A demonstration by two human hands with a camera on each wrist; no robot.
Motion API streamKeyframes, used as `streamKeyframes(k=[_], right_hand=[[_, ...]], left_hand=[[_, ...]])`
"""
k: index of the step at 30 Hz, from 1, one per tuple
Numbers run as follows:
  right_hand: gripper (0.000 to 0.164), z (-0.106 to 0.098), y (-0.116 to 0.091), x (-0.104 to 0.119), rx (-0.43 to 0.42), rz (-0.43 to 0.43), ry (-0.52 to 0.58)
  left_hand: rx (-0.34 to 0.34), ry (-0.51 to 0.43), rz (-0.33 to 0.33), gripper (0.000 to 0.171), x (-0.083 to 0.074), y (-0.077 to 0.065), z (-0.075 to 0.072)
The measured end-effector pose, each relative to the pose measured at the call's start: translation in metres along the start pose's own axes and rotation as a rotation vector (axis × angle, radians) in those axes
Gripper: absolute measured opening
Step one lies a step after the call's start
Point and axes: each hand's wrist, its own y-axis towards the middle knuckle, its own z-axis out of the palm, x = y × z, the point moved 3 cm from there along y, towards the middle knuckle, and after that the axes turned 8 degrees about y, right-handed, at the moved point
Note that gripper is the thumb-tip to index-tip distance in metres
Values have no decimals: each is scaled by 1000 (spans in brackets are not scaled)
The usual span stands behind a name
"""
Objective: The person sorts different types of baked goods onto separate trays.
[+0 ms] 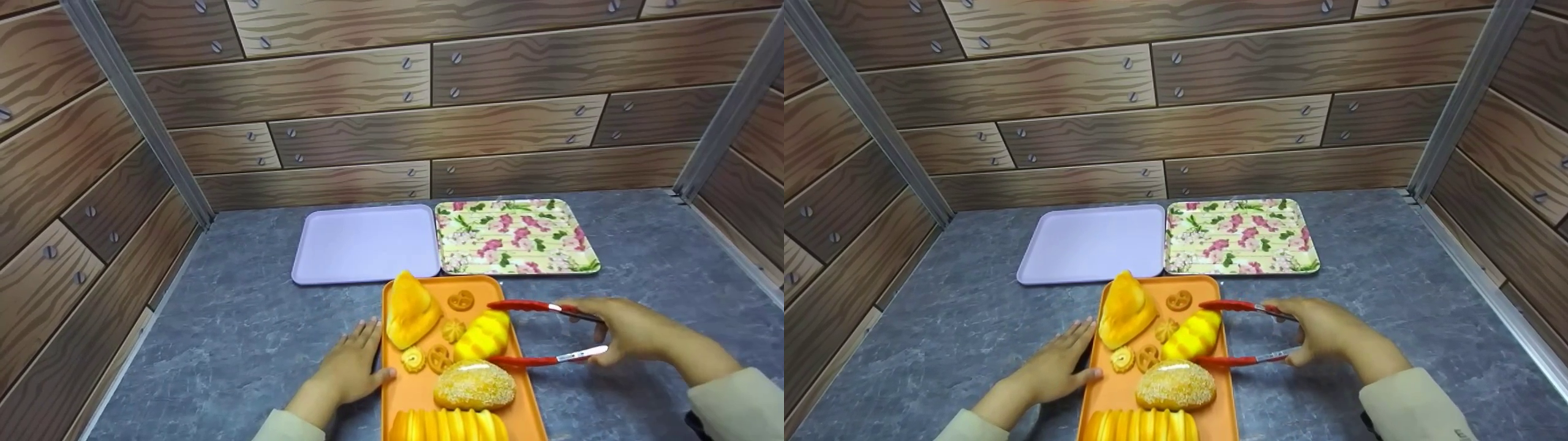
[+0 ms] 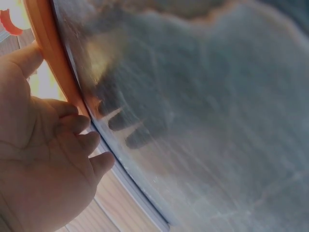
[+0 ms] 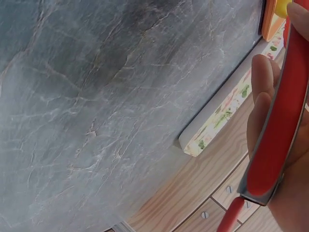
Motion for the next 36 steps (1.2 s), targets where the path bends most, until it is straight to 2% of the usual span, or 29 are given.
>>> streamKeyframes(k=[3,10,16,21,26,31,36], right_hand=[[82,0,0,-2,-5,24,-33],[74,-3,-3,-3,-38,-11,-118],[69,-4,-5,-4,-50,-6,-115],[67,-4,-7,-5,-102,-17,-119],[67,-3,-7,-5,-138,-10,-69],[65,-3,-6,-6,-150,54,11],[66,-1,-3,-7,-187,77,70]], left_hand=[[-12,3,7,80,0,0,0],[-15,0,13,80,0,0,1],[-11,-1,12,81,1,1,2],[-29,-9,19,80,1,0,2],[-33,-8,21,79,1,-1,2],[-20,-13,16,79,1,0,2],[-9,-16,9,80,1,0,2]])
